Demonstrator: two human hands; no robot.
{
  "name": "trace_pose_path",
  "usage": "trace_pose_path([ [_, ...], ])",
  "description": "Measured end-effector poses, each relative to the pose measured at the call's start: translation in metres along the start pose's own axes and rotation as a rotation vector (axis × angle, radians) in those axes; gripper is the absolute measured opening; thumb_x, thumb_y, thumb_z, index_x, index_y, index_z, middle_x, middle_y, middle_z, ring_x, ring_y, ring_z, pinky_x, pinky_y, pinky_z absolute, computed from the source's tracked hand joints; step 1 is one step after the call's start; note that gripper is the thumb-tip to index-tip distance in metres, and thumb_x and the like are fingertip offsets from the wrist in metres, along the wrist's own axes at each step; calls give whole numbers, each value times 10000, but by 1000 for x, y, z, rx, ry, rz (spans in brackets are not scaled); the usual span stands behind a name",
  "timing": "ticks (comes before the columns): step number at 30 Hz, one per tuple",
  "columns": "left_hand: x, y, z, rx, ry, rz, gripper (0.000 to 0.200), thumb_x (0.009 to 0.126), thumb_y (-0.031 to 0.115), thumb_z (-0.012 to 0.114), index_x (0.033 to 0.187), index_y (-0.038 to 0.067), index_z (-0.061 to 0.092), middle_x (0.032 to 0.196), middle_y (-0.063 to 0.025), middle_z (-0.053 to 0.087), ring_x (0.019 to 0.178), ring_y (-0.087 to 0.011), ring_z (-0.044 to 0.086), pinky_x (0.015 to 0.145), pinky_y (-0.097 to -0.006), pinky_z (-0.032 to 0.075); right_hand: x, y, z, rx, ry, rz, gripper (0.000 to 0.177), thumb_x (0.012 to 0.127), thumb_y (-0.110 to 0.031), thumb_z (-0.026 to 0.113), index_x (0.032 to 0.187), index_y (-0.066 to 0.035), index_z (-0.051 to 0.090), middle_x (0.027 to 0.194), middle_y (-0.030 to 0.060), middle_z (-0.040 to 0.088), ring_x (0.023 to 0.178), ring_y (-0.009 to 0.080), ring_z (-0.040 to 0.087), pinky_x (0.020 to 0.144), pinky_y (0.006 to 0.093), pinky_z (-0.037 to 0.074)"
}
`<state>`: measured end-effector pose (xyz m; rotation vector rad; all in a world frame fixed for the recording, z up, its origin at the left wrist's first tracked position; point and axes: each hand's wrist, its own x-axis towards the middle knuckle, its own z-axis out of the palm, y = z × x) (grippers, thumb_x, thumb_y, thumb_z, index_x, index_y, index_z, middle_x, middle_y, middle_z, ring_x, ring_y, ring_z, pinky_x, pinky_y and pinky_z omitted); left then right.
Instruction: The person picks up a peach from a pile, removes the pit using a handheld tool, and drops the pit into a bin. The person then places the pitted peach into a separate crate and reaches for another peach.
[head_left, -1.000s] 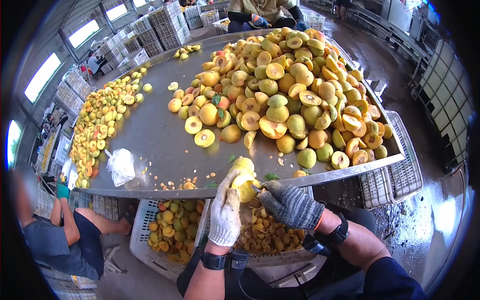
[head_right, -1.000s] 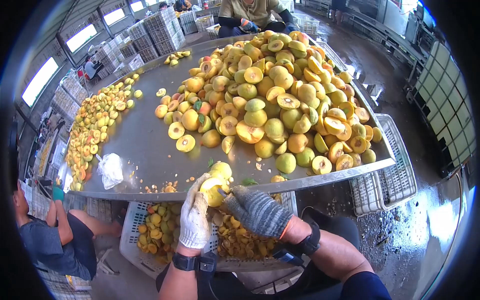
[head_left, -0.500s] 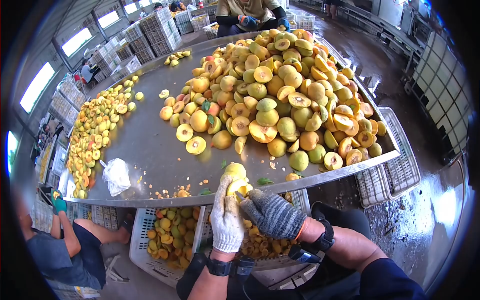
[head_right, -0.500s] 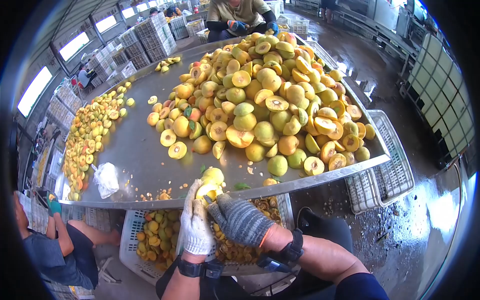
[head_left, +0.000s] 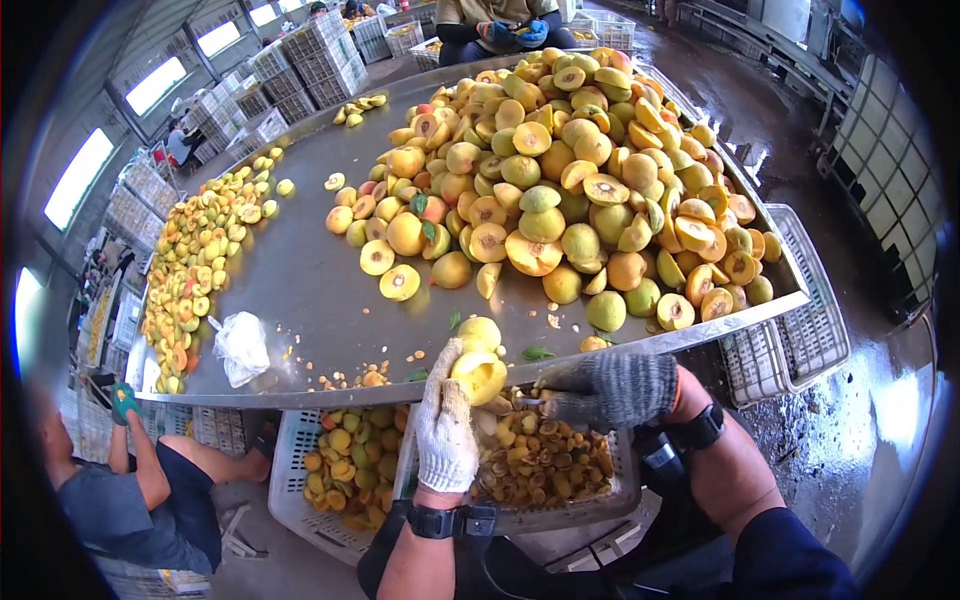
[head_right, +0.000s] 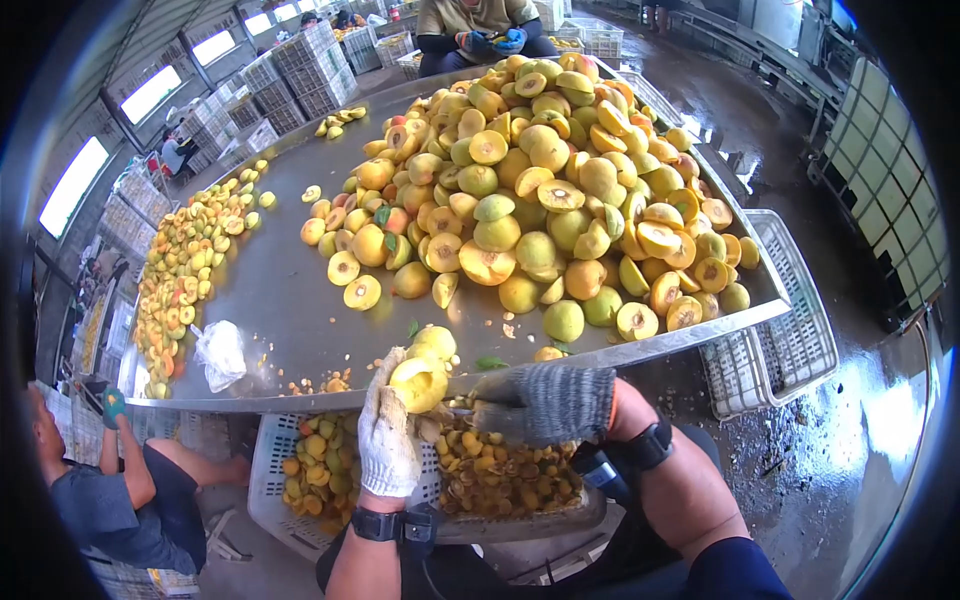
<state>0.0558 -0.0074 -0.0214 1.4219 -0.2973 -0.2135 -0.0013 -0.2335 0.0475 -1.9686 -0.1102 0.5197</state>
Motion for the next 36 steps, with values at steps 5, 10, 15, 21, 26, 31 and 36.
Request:
trace_pose_path([
  [5, -12, 31, -9, -16, -44, -138, 419, 976, 157, 623, 1373, 53, 540, 1185, -140, 682, 905, -295, 712, 759, -393, 570, 1, 29, -3, -304, -100, -257, 328, 886, -338, 707, 1057, -61, 666, 949, 168, 698, 901, 329, 673, 830, 418, 520],
  [10, -12, 44, -41, 869, -293, 326, 358, 811, 5, 705, 1165, 48, 670, 1049, -155, 714, 938, -298, 716, 826, -348, 567, 13, 37, 19, -516, -216, -146, 255, 858, -303, 712, 953, -82, 626, 801, 151, 667, 774, 374, 659, 715, 463, 521],
  [15, -26, 64, -113, 979, -154, 148, 359, 787, 95, 680, 1145, 85, 692, 1009, -153, 709, 913, -350, 697, 812, -400, 568, 26, 36, 27, -399, 105, -320, 228, 851, -246, 695, 990, -83, 617, 847, 177, 665, 816, 395, 669, 723, 474, 523],
  [21, -40, 55, -176, 1432, 305, 45, 487, 821, 226, 719, 1273, 69, 627, 1247, -198, 612, 1091, -393, 618, 928, -456, 506, 81, -1, 5, -606, 581, -252, 194, 845, -170, 661, 994, -63, 599, 854, 196, 653, 806, 399, 662, 698, 471, 529],
  [26, -20, 45, -155, 1216, 262, 125, 403, 867, 229, 684, 1230, 61, 638, 1176, -182, 655, 1050, -380, 646, 885, -450, 529, 173, -14, -20, -1089, 362, -242, 201, 851, -103, 635, 1051, -87, 641, 884, 166, 686, 824, 356, 695, 679, 444, 552],
  [31, -7, 44, -144, 1121, 211, 169, 343, 880, 229, 668, 1178, 59, 659, 1107, -168, 683, 982, -377, 669, 827, -439, 549, 212, 8, -24, -1374, 149, -177, 195, 883, -119, 605, 1056, -100, 692, 923, 117, 717, 838, 342, 719, 665, 433, 576],
  [36, -4, 53, -127, 760, 176, 282, 274, 894, 64, 692, 1153, -24, 680, 1069, -166, 725, 942, -269, 723, 816, -336, 564, 175, -18, -21, -563, 321, -201, 265, 867, -284, 717, 1048, -91, 700, 797, 96, 710, 657, 266, 687, 595, 389, 552],
])
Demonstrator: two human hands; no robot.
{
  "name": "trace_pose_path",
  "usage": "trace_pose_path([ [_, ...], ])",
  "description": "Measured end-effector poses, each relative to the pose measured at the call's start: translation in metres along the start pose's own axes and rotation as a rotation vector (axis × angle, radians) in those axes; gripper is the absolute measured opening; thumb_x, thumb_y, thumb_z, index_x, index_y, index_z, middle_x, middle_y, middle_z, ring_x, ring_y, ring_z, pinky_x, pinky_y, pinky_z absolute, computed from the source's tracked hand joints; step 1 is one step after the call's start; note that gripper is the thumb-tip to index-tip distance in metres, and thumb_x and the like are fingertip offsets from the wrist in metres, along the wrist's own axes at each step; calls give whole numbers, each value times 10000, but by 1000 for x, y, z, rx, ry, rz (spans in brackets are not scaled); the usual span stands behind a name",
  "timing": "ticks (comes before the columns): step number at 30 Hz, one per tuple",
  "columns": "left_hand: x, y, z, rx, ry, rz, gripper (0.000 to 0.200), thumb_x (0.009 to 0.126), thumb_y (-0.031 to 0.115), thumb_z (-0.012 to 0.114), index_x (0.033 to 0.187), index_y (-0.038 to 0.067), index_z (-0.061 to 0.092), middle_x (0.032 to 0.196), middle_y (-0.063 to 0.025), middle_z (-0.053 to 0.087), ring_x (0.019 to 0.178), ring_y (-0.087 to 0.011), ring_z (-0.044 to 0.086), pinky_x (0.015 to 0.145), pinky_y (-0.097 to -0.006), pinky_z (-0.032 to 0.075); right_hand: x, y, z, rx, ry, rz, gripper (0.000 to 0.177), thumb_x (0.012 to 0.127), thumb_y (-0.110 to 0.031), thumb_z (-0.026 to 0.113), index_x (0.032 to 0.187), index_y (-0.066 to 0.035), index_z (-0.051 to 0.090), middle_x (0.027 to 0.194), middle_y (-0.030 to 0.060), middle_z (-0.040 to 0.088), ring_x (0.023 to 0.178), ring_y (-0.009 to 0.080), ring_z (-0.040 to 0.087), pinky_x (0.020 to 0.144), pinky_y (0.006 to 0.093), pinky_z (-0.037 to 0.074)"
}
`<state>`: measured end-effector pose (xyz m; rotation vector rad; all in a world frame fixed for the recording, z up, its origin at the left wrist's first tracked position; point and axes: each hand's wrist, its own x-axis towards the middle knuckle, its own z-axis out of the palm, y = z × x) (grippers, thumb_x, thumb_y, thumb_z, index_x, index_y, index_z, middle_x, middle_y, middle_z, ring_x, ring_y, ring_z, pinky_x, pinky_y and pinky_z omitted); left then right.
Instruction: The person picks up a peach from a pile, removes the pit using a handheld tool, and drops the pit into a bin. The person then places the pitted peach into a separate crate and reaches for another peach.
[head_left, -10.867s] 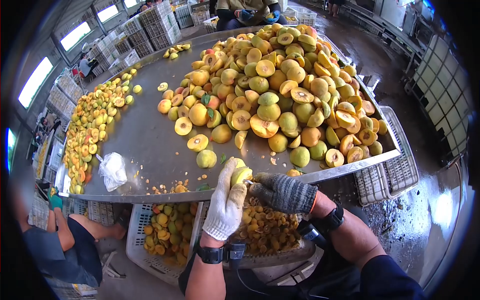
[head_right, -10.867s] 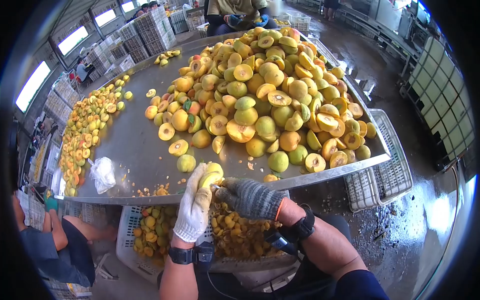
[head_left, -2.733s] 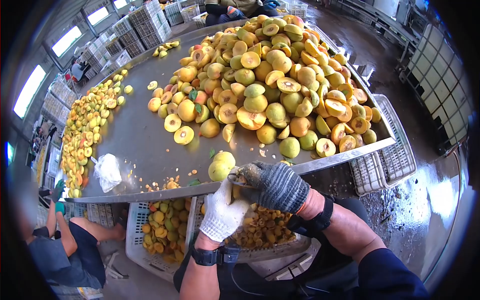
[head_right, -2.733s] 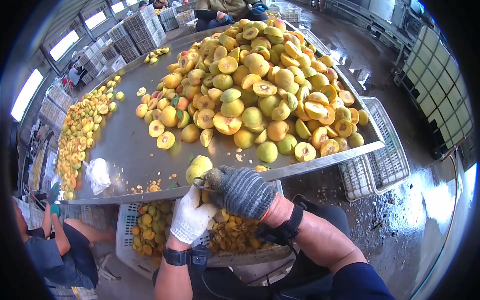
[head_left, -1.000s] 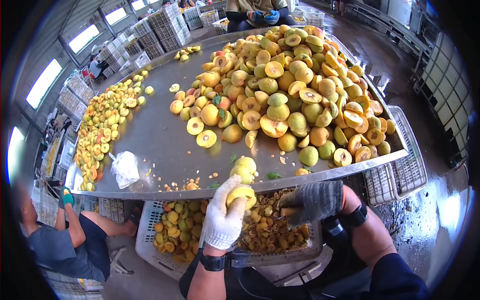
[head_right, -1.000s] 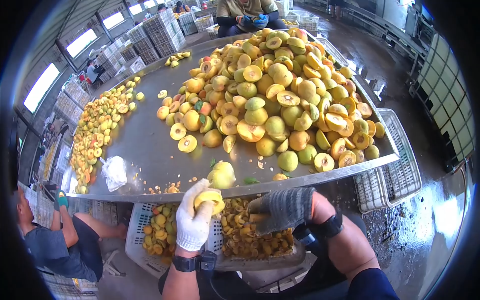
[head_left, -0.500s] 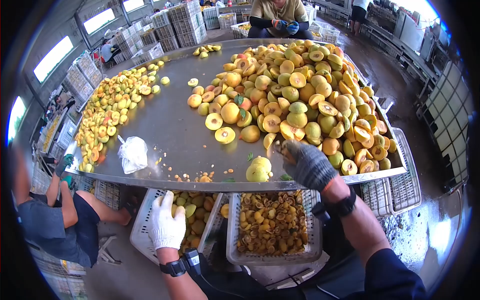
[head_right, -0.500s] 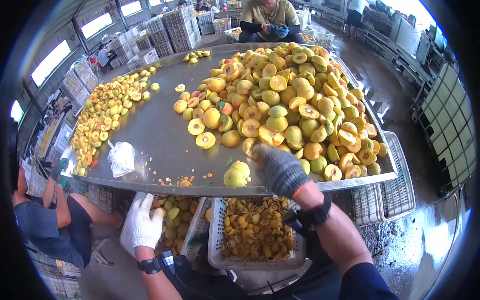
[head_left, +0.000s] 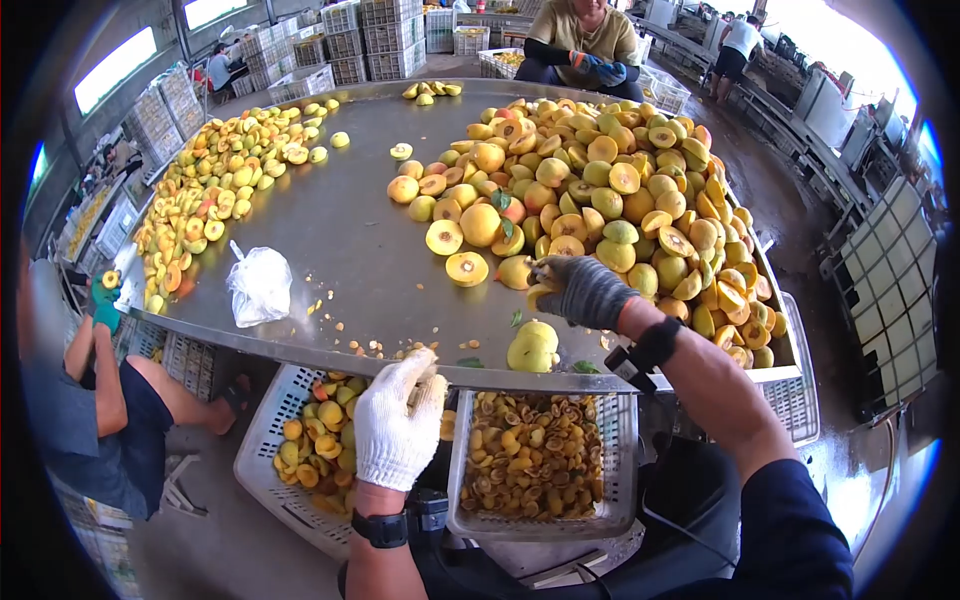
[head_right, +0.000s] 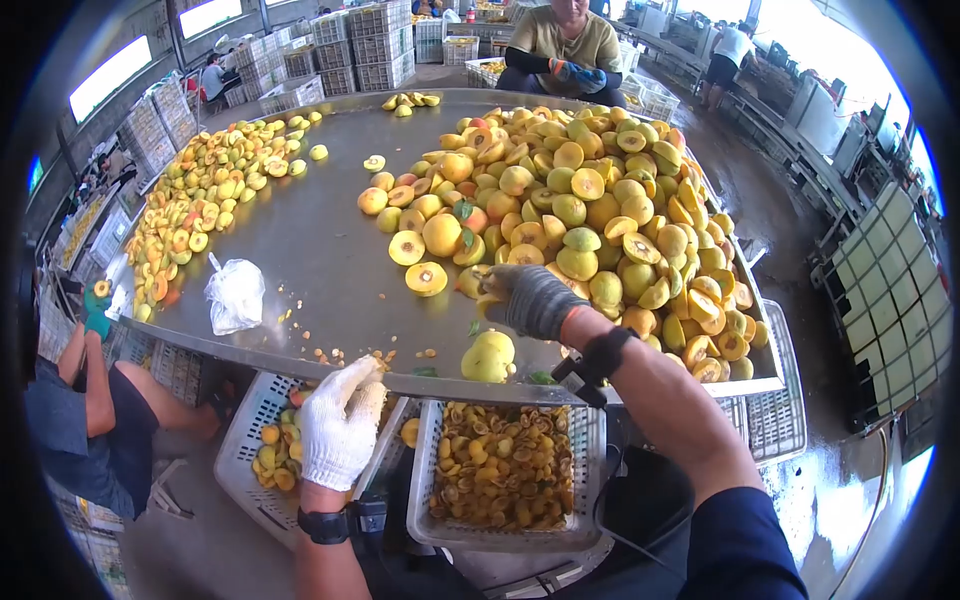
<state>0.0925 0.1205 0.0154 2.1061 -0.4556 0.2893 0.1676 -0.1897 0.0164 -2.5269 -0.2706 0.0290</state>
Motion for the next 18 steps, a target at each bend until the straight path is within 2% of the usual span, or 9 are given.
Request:
trace_pose_path([
  [1, -3, -6, 10, -179, -47, -41, 289, 928, 43, 657, 1207, -30, 661, 1089, -151, 727, 904, -231, 729, 731, -295, 567, -20, -33, -20, 418, -152, 335, 339, 866, -332, 756, 1061, -67, 674, 742, 54, 665, 523, 146, 605, 478, 298, 493],
  [2, -5, -2, 16, -364, -182, -176, 370, 1002, 187, 609, 1310, -18, 602, 1104, -157, 714, 854, -225, 732, 613, -252, 566, -40, -51, -33, 583, -215, 366, 350, 902, -328, 747, 1099, -49, 666, 724, 22, 632, 476, 63, 546, 415, 234, 430],
  [4, -7, 14, 36, -937, -354, -530, 618, 1030, 469, 510, 1414, -15, 496, 1161, -173, 690, 826, -235, 733, 517, -227, 557, -73, -63, -36, 861, -286, 315, 365, 908, -304, 751, 1146, -45, 654, 788, 12, 653, 526, 57, 556, 449, 226, 445],
  [7, -10, 52, 71, -1480, -553, -568, 883, 965, 716, 380, 1459, -13, 424, 1212, -171, 663, 801, -268, 731, 462, -244, 536, -106, -82, -35, 860, -278, 282, 366, 921, -276, 744, 1178, -38, 636, 976, -1, 673, 658, 36, 574, 537, 215, 474],
  [8, -14, 56, 75, -1566, -573, -692, 736, 1017, 614, 394, 1526, 85, 349, 1251, -150, 642, 846, -247, 726, 501, -256, 562, -102, -68, -9, 798, -18, -91, 363, 946, -283, 713, 1201, -40, 624, 1005, 10, 681, 627, 45, 561, 520, 226, 468],
  [11, -14, 56, 95, -1516, -518, -681, 623, 1035, 544, 426, 1458, 86, 441, 1243, -166, 642, 926, -278, 708, 573, -298, 554, -128, -50, -11, 1085, 175, 290, 456, 1015, -421, 571, 1276, -47, 576, 1106, 89, 694, 568, 75, 537, 485, 218, 431],
  [12, -14, 54, 104, -1577, -457, -668, 593, 1039, 523, 434, 1437, 85, 465, 1245, -169, 641, 941, -287, 703, 596, -307, 553, -135, -44, -14, 1122, 202, 343, 423, 1028, -409, 552, 1251, -51, 579, 1022, 68, 683, 558, 74, 526, 465, 226, 411],
  [16, -3, 54, 118, -1587, -309, -592, 513, 1039, 453, 472, 1386, 80, 530, 1264, -167, 636, 1008, -307, 680, 691, -339, 549, -154, -8, 4, 1105, 104, 404, 332, 1038, -314, 536, 1221, -40, 582, 888, 69, 652, 629, 117, 589, 546, 245, 491],
  [18, -1, 54, 124, -1561, -268, -612, 500, 1031, 435, 493, 1377, 77, 541, 1278, -142, 636, 1067, -297, 657, 801, -366, 532, -158, -21, -1, 852, 110, 338, 309, 1043, -291, 517, 1209, -38, 578, 847, 121, 642, 659, 190, 622, 591, 317, 520],
])
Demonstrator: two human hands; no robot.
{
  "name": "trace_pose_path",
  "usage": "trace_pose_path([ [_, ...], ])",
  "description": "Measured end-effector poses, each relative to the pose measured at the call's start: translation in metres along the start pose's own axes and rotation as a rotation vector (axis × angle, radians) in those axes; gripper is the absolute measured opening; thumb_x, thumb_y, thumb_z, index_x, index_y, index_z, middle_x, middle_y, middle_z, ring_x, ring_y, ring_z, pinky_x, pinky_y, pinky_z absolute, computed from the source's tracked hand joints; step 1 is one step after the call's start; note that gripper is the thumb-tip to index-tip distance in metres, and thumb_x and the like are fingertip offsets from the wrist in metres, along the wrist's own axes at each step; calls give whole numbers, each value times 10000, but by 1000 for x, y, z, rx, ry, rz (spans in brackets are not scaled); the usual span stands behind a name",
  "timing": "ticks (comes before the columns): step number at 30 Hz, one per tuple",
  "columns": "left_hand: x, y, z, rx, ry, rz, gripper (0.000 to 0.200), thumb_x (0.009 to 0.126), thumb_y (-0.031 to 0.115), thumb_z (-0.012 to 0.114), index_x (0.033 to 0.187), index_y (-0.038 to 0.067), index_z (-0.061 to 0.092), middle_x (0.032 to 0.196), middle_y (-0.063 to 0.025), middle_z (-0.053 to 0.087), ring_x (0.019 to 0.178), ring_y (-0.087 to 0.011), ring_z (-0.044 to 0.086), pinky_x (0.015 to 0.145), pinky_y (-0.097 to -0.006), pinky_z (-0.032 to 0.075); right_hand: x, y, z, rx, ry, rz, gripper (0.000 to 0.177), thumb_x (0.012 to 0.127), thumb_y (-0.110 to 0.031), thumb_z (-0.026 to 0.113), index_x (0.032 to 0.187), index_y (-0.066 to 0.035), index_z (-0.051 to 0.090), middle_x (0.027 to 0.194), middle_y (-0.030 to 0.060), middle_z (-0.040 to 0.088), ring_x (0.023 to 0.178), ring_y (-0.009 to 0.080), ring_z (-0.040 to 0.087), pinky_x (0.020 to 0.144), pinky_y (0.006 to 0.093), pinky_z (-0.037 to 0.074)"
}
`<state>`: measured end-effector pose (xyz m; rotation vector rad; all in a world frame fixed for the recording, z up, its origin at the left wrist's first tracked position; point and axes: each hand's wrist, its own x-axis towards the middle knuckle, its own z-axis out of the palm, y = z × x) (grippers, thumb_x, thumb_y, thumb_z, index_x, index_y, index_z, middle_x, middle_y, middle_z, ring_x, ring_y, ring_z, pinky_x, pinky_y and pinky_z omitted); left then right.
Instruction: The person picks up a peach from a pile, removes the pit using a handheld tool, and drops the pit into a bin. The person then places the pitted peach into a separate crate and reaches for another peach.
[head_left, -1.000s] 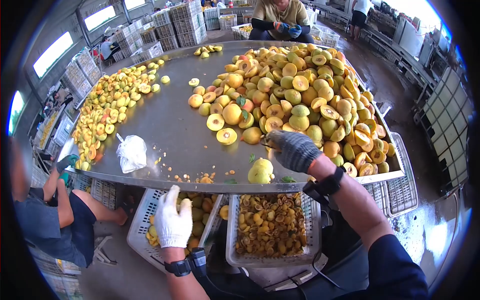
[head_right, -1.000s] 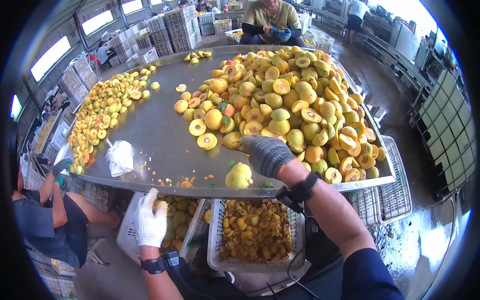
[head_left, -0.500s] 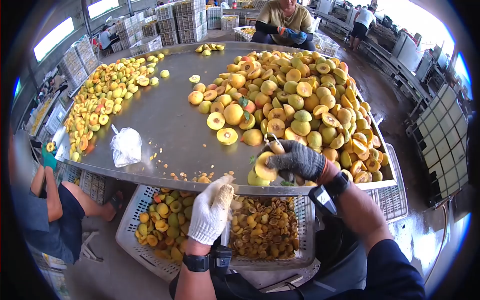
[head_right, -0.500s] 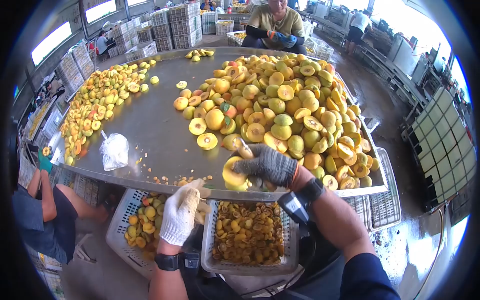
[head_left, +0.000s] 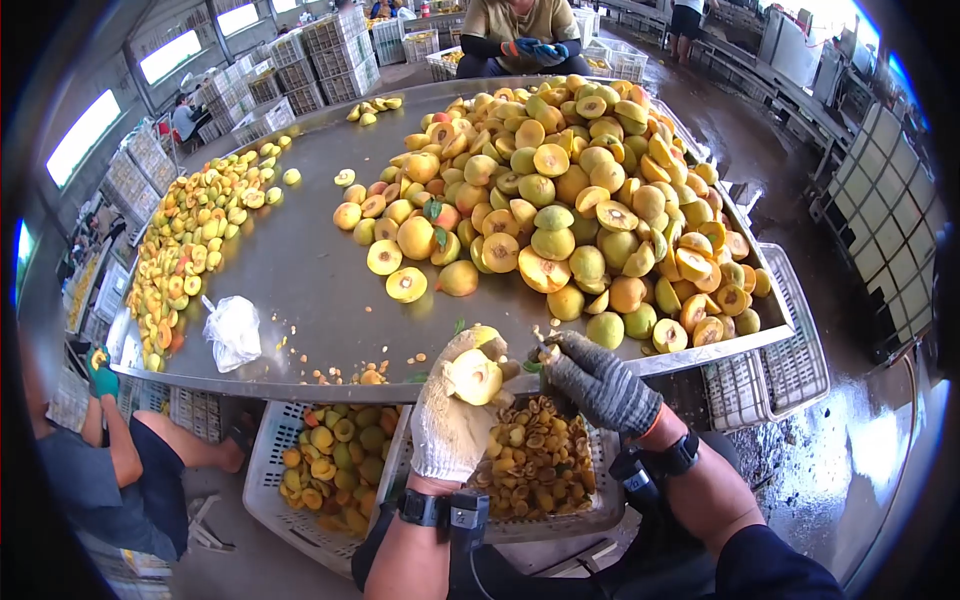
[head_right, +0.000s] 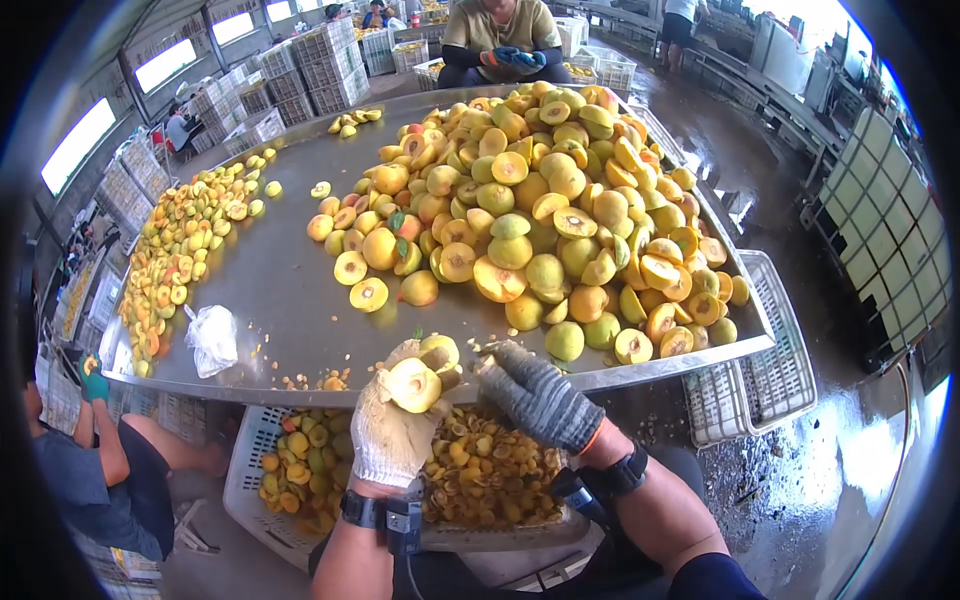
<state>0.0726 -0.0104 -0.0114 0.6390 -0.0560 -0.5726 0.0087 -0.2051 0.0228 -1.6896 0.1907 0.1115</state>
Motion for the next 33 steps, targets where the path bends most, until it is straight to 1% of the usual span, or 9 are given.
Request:
trace_pose_path([
  [3, 8, -5, -2, 20, -11, 24, 458, 1008, 398, 537, 1331, 75, 572, 1296, -109, 633, 1158, -278, 618, 984, -409, 487, 0, 12, 5, -300, 17, -285, 320, 1027, -279, 543, 1203, -12, 545, 831, 238, 626, 725, 374, 657, 652, 440, 507],
  [6, 11, -12, 4, 55, 53, 108, 430, 986, 384, 567, 1282, 74, 591, 1292, -109, 632, 1160, -273, 614, 987, -408, 492, -8, -5, 13, -476, -15, -195, 305, 1010, -244, 558, 1168, 14, 516, 844, 278, 595, 787, 450, 626, 664, 490, 485],
  [11, 15, -25, 4, 82, 19, 228, 374, 991, 319, 554, 1249, 52, 599, 1273, -129, 631, 1151, -270, 614, 993, -413, 494, -10, 5, 21, -628, 144, -440, 297, 1010, -297, 561, 1132, -27, 538, 747, 207, 638, 672, 420, 647, 556, 494, 483],
  [21, 15, -26, 7, 126, -28, 300, 339, 967, 204, 556, 1235, 9, 629, 1244, -157, 645, 1068, -251, 639, 944, -384, 521, -11, 9, 37, -644, 37, -308, 290, 934, -228, 612, 1139, -27, 567, 891, 225, 619, 737, 387, 645, 615, 488, 496],
  [25, 13, -11, 2, 448, 70, 310, 304, 967, 201, 634, 1188, -4, 677, 1187, -118, 665, 988, -175, 655, 873, -304, 524, -12, -3, 38, -594, 185, -408, 303, 904, -236, 654, 1114, -28, 587, 920, 221, 645, 807, 413, 656, 652, 496, 513],
  [29, 10, 9, 6, 1091, -166, 508, 324, 1000, 263, 608, 1147, -15, 686, 1135, -112, 664, 948, -198, 669, 811, -318, 532, -10, -8, 22, -635, 170, -352, 304, 912, -256, 673, 1101, -34, 587, 850, 178, 651, 769, 383, 663, 654, 470, 523],
  [30, 10, 7, 6, 882, -126, 453, 369, 1008, 319, 585, 1166, -2, 673, 1134, -117, 663, 956, -205, 664, 823, -326, 529, -10, -7, 21, -647, 158, -337, 301, 924, -263, 673, 1100, -35, 585, 820, 158, 651, 741, 359, 668, 647, 453, 525],
  [31, 10, 5, 6, 677, -85, 399, 414, 1015, 375, 562, 1186, 11, 659, 1134, -121, 662, 965, -212, 659, 834, -334, 525, -9, -7, 25, 18, 121, -234, 305, 979, -294, 637, 1134, -36, 585, 761, 86, 625, 663, 238, 638, 616, 389, 517],
  [33, 12, 2, -1, 334, 20, 300, 541, 1027, 516, 475, 1225, 37, 630, 1163, -137, 665, 1012, -253, 659, 855, -377, 536, -13, -18, 15, 256, 24, 47, 328, 1004, -307, 611, 1163, -22, 579, 752, 49, 603, 650, 176, 599, 602, 362, 504],
])
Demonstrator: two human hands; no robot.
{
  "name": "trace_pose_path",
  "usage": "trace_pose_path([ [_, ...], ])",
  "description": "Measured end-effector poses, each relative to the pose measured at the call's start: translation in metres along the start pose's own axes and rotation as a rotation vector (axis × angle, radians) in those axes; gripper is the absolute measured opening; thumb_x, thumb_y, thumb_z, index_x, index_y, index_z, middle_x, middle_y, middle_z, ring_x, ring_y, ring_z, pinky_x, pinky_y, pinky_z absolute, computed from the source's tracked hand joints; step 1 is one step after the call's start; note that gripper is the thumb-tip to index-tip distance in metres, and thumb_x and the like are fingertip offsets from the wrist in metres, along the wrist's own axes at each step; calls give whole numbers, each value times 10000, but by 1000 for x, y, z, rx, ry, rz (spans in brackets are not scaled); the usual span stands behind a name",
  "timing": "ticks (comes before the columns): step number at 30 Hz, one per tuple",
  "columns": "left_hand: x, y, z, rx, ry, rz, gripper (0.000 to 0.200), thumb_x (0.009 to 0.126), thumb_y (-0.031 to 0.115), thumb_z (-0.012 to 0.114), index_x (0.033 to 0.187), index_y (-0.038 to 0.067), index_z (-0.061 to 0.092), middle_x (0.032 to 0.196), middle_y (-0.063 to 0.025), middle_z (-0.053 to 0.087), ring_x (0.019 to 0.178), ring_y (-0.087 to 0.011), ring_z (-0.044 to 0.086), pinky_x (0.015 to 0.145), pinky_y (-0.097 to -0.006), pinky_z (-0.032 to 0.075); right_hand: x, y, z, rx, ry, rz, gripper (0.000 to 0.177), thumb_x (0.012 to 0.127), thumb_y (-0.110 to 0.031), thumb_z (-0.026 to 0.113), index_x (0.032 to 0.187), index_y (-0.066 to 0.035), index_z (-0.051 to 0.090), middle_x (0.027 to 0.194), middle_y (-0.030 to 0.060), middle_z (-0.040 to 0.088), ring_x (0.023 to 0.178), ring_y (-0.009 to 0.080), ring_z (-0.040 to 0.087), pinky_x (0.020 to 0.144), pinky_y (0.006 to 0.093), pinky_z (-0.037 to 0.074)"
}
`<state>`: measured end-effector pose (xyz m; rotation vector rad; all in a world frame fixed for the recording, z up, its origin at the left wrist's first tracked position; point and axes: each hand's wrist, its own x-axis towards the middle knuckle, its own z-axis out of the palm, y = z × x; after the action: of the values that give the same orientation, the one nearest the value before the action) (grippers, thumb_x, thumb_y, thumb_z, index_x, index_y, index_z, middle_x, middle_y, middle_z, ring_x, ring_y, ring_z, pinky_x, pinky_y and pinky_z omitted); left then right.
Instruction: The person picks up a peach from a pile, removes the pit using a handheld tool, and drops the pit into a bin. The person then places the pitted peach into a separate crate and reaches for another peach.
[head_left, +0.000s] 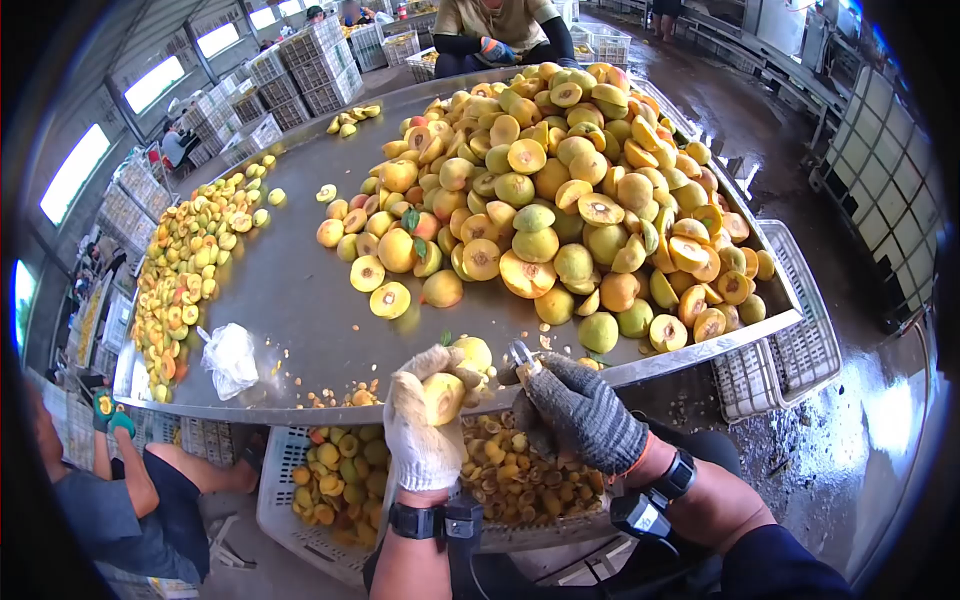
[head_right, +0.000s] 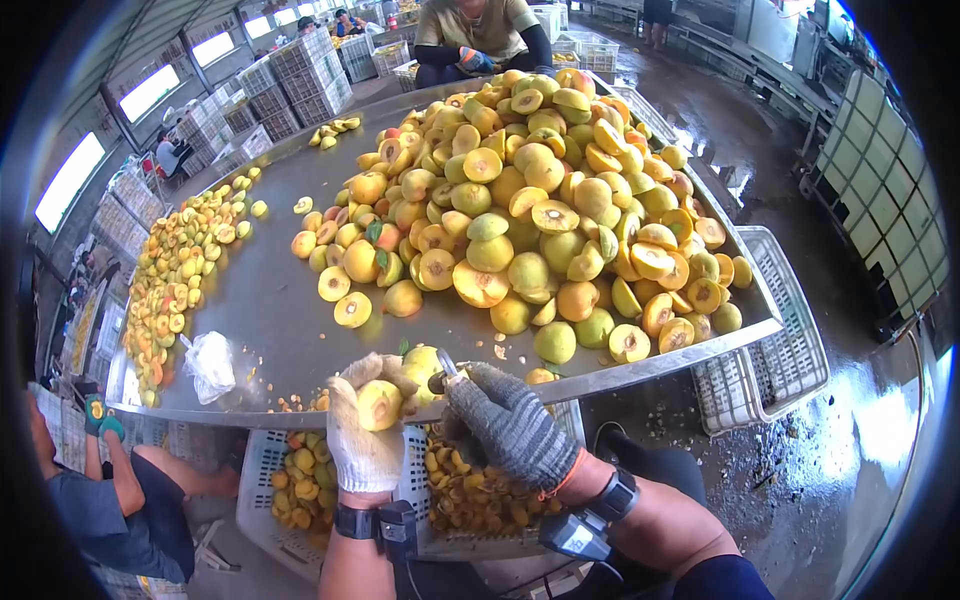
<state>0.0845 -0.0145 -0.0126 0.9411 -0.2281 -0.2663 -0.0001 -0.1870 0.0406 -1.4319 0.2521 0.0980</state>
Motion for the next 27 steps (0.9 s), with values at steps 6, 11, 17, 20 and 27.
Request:
trace_pose_path([
  [6, 1, -12, 7, -204, 87, -99, 610, 1026, 575, 414, 1299, 55, 580, 1232, -150, 654, 1080, -300, 656, 914, -432, 549, 4, 24, 8, -573, 58, -369, 266, 1004, -201, 533, 1113, 41, 541, 810, 271, 613, 704, 457, 611, 597, 499, 466],
  [11, -1, -17, 5, 59, -80, 117, 641, 964, 645, 485, 1202, 57, 581, 1250, -158, 631, 1107, -310, 640, 951, -447, 545, 3, 31, 15, -689, 70, -473, 288, 1001, -224, 550, 1109, 43, 550, 796, 248, 594, 698, 429, 606, 594, 510, 449],
  [17, -2, -18, 10, 109, -101, 104, 693, 918, 699, 497, 1167, 54, 554, 1266, -172, 604, 1105, -321, 637, 979, -468, 533, -3, 26, 21, -812, 45, -548, 300, 985, -245, 598, 1112, 23, 552, 812, 239, 622, 746, 433, 633, 630, 488, 485],
  [20, -4, -15, 15, 90, -139, 90, 695, 922, 698, 496, 1175, 52, 550, 1279, -169, 596, 1105, -327, 635, 982, -479, 529, -2, 24, 25, -725, 72, -473, 300, 981, -243, 602, 1098, 30, 556, 792, 239, 618, 730, 436, 630, 624, 490, 483],
  [27, -9, -15, 15, 229, -99, 154, 666, 952, 671, 478, 1176, 48, 555, 1179, -188, 634, 1053, -345, 647, 958, -500, 538, -2, 12, 22, -749, 5, -335, 313, 991, -270, 591, 1117, 16, 576, 781, 234, 630, 734, 435, 641, 626, 479, 492],
])
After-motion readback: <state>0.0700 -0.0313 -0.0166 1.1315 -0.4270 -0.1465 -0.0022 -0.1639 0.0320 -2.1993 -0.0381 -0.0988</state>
